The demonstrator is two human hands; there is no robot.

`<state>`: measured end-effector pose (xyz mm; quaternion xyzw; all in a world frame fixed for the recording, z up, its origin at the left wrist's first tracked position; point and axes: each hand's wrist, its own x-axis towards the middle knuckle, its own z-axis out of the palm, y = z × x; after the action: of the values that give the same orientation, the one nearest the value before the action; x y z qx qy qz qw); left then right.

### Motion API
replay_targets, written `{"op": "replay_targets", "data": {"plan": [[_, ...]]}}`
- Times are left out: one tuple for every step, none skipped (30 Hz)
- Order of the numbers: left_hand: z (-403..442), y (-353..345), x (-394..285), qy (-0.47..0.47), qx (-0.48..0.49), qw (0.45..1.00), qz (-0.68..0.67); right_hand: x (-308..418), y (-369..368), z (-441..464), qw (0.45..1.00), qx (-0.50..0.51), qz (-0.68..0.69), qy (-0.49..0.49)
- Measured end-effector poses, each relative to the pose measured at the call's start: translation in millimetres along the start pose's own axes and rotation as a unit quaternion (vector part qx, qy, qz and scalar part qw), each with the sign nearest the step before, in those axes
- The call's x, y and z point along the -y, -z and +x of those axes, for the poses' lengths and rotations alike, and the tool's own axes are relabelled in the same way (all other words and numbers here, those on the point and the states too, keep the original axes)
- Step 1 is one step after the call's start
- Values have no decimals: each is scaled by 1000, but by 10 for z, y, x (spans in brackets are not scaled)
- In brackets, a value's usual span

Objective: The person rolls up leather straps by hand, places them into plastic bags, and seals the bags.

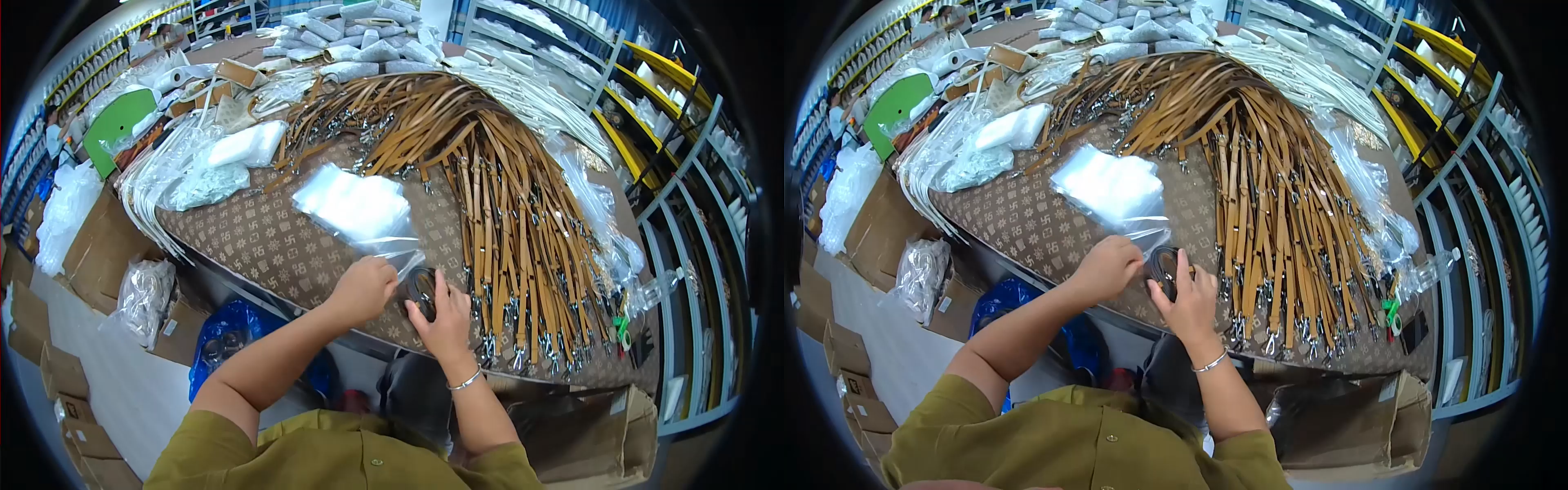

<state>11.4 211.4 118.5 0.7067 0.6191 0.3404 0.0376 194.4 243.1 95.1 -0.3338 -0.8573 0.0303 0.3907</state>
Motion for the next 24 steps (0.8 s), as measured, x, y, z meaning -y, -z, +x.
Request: {"op": "replay_targets", "data": {"plan": [[-64,-60,-22,-13,12,999,-35,51,77,-44,1000,-10,20,-12],[-109,-91,-42,-9,15,999,-43,101,152,-95,999,-17,41,-23],[-136,-97,-41,5,28,998,-48,166,221,-138,999,-9,37,-26],[-149,-90,-32,17,41,998,-51,251,287,-170,993,56,97,-44],[-166,-84,-30,28,55,997,-54,333,341,-206,978,119,156,-65],[-177,-75,-37,26,60,996,-59,379,376,-246,956,178,215,-87],[-175,-62,-48,34,81,993,-74,383,390,-260,957,177,212,-93],[-164,-54,-68,41,102,990,-89,368,398,-229,951,230,182,-102],[-147,-59,-92,47,121,986,-103,344,401,-184,941,281,152,-109],[-131,-68,-114,42,122,986,-105,327,399,-163,929,331,122,-113],[-131,-72,-127,35,116,986,-112,321,387,-179,929,330,120,-114],[-148,-72,-133,33,109,986,-119,318,361,-209,934,325,102,-108],[-169,-67,-131,31,101,986,-126,319,331,-238,938,321,85,-101],[-174,-64,-129,33,100,986,-126,325,311,-254,942,317,68,-93],[-170,-75,-133,45,97,986,-130,332,303,-267,941,319,69,-92],[-166,-91,-138,57,96,985,-134,338,299,-283,944,316,52,-84],[-169,-104,-138,67,95,984,-138,342,296,-297,946,311,36,-78],[-184,-118,-130,67,96,983,-139,343,295,-305,949,306,19,-71],[-205,-137,-121,33,77,989,-121,345,296,-309,949,306,19,-72],[-223,-156,-112,-2,58,993,-104,345,295,-304,950,305,14,-66],[-233,-171,-107,-37,39,995,-85,346,293,-295,951,303,9,-61],[-245,-187,-109,-37,40,995,-86,349,291,-292,952,301,5,-56],[-261,-204,-115,-57,43,996,-48,350,293,-281,952,302,5,-56],[-276,-217,-125,-76,45,996,-11,348,302,-255,949,312,0,-54]]}}
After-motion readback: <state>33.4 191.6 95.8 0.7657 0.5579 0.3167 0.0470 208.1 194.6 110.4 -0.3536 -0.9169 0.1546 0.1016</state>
